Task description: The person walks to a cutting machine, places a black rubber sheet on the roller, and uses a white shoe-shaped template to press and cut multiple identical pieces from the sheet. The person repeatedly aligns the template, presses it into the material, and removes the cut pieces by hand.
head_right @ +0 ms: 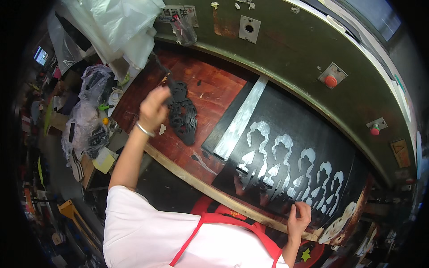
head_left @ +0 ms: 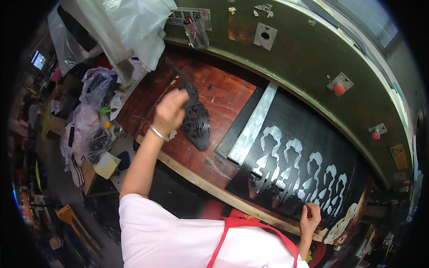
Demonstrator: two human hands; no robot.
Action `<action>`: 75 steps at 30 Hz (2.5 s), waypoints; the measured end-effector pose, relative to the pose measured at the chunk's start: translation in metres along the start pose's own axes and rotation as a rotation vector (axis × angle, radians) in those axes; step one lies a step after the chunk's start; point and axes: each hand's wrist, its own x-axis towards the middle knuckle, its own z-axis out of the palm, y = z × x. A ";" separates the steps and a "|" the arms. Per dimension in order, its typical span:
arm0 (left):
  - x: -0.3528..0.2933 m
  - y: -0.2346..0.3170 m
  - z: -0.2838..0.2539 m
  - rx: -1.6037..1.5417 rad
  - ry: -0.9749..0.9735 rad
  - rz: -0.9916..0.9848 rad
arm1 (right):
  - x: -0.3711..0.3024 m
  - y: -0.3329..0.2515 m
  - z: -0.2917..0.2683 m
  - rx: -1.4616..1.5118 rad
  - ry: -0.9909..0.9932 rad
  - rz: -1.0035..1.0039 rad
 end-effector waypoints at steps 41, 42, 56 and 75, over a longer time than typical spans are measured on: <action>-0.069 0.174 0.007 -1.031 -1.034 -1.041 | -0.139 0.153 -0.136 0.196 0.250 0.785; -0.066 0.170 0.021 -1.022 -0.937 -0.975 | -0.141 0.166 -0.131 0.002 0.398 0.706; -0.021 0.199 0.143 -0.177 -0.455 -0.739 | -0.086 0.178 -0.150 -0.678 0.444 -0.228; -0.031 0.210 0.136 -0.161 -0.384 -0.661 | 0.003 0.034 -0.012 0.580 -0.176 0.084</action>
